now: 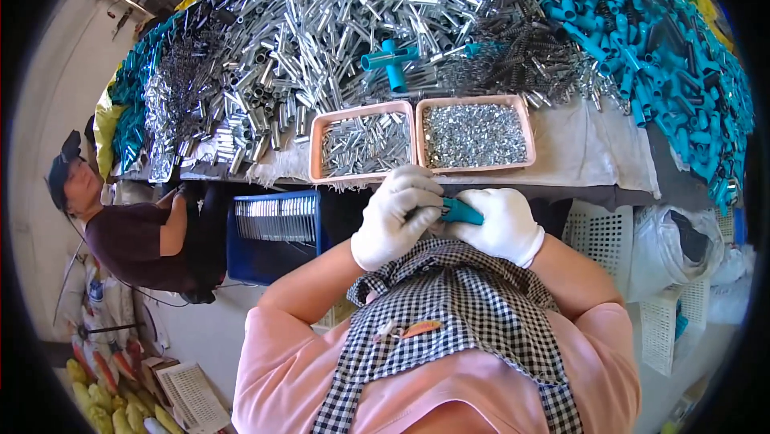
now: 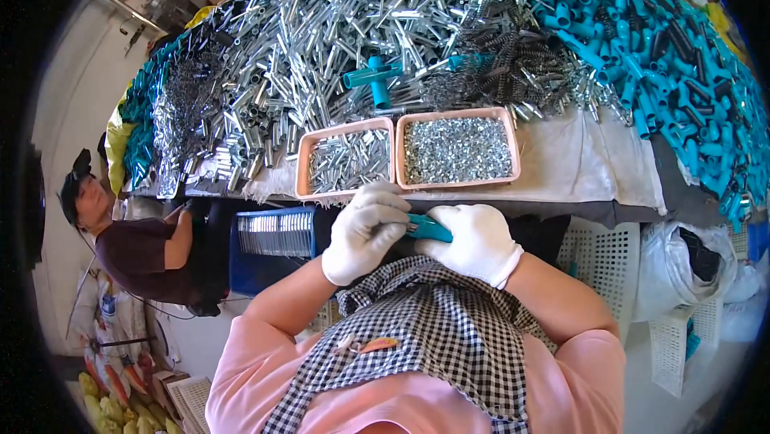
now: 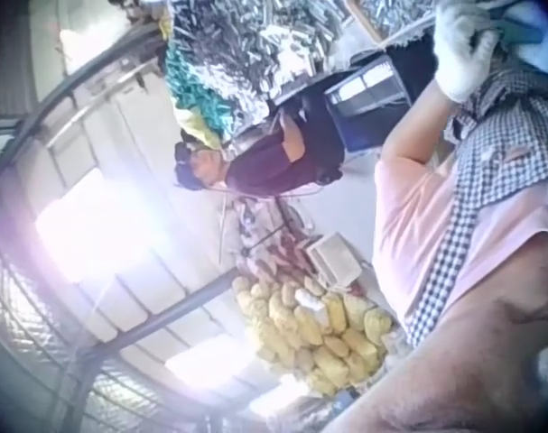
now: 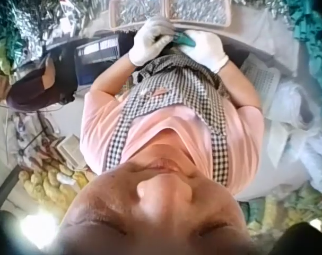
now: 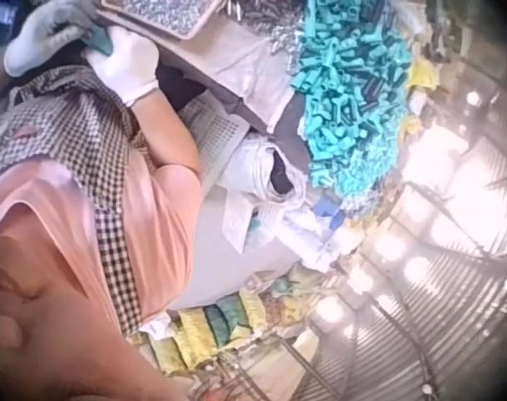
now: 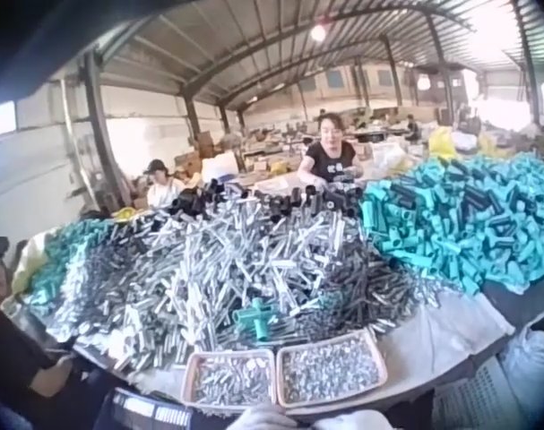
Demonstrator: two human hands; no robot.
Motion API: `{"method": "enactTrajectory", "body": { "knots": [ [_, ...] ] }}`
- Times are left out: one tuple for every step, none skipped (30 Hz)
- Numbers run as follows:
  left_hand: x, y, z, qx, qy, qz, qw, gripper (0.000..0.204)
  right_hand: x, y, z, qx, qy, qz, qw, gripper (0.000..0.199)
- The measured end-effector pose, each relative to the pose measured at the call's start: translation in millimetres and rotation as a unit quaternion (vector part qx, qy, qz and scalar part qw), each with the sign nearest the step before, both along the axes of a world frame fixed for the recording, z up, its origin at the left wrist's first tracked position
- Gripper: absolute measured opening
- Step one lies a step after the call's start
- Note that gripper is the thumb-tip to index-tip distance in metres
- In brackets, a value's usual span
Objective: Assembling T-shaped hardware components by inserting metal rods into plastic handles and securing them.
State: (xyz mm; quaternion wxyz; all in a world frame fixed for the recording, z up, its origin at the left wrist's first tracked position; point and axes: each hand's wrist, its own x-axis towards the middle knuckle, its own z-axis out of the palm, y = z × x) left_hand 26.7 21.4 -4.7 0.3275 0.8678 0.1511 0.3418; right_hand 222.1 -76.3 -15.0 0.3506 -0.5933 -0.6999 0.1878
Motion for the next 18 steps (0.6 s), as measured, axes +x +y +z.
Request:
{"method": "enactTrajectory", "body": {
  "knots": [
    [1, -3, -6, 0.016, -0.008, 0.010, 1.000, 0.014, 1, 0, -1, 0.001, 0.000, -0.003, 1.000, 0.032],
    [2, -4, -9, 0.033, -0.019, 0.020, 0.999, 0.015, 2, 1, -1, -0.001, -0.004, 0.004, 1.000, 0.032],
    [6, -5, -6, 0.088, -0.035, 0.026, 0.995, 0.019, 4, 0, -2, -0.004, -0.009, 0.009, 1.000, 0.033],
    [8, -7, -8, 0.109, -0.041, 0.025, 0.993, 0.020, 4, -2, 1, -0.005, -0.021, 0.006, 1.000, 0.033],
    [10, -11, -10, 0.131, -0.049, 0.023, 0.990, 0.022, 3, -5, 6, -0.005, -0.036, 0.003, 0.999, 0.034],
    [9, -14, -8, 0.188, 0.001, 0.013, 0.982, 0.025, 4, -5, 4, -0.005, -0.039, 0.007, 0.999, 0.035],
    [13, -17, -11, 0.255, 0.028, 0.019, 0.966, 0.024, 7, -6, -3, 0.022, -0.068, 0.015, 0.997, 0.036],
    [10, -16, -16, 0.265, 0.052, 0.015, 0.963, 0.023, 6, -4, -5, 0.029, -0.094, 0.019, 0.995, 0.039],
    [6, -12, -7, 0.273, 0.088, -0.015, 0.958, 0.020, 3, -6, 2, 0.013, -0.114, 0.014, 0.993, 0.037],
    [2, -8, 0, 0.188, 0.145, -0.064, 0.969, 0.017, 3, -10, 2, 0.017, -0.107, 0.020, 0.994, 0.033],
    [-1, -3, 5, 0.049, 0.179, -0.094, 0.978, 0.015, 2, -16, -2, 0.013, -0.113, 0.030, 0.993, 0.030],
    [-6, -1, 10, -0.075, 0.183, -0.088, 0.976, 0.019, 0, -17, 1, 0.017, -0.107, 0.058, 0.992, 0.031],
    [-3, 5, 26, -0.196, 0.288, -0.087, 0.933, 0.030, -2, -21, 3, 0.017, -0.118, 0.069, 0.990, 0.033],
    [1, 10, 24, -0.263, 0.307, -0.106, 0.908, 0.035, -3, -25, 2, 0.054, -0.141, 0.072, 0.986, 0.036],
    [3, 13, 21, -0.329, 0.327, -0.121, 0.878, 0.040, -6, -26, 1, 0.069, -0.134, 0.071, 0.986, 0.038],
    [5, 14, 20, -0.339, 0.323, -0.130, 0.874, 0.049, -3, -26, 1, 0.072, -0.127, 0.071, 0.987, 0.037],
    [7, 13, 18, -0.310, 0.325, -0.136, 0.883, 0.053, -1, -27, 0, 0.074, -0.120, 0.071, 0.987, 0.036],
    [10, 14, 17, -0.282, 0.327, -0.142, 0.891, 0.057, 1, -28, 1, 0.075, -0.133, 0.065, 0.986, 0.035]
  ]
}}
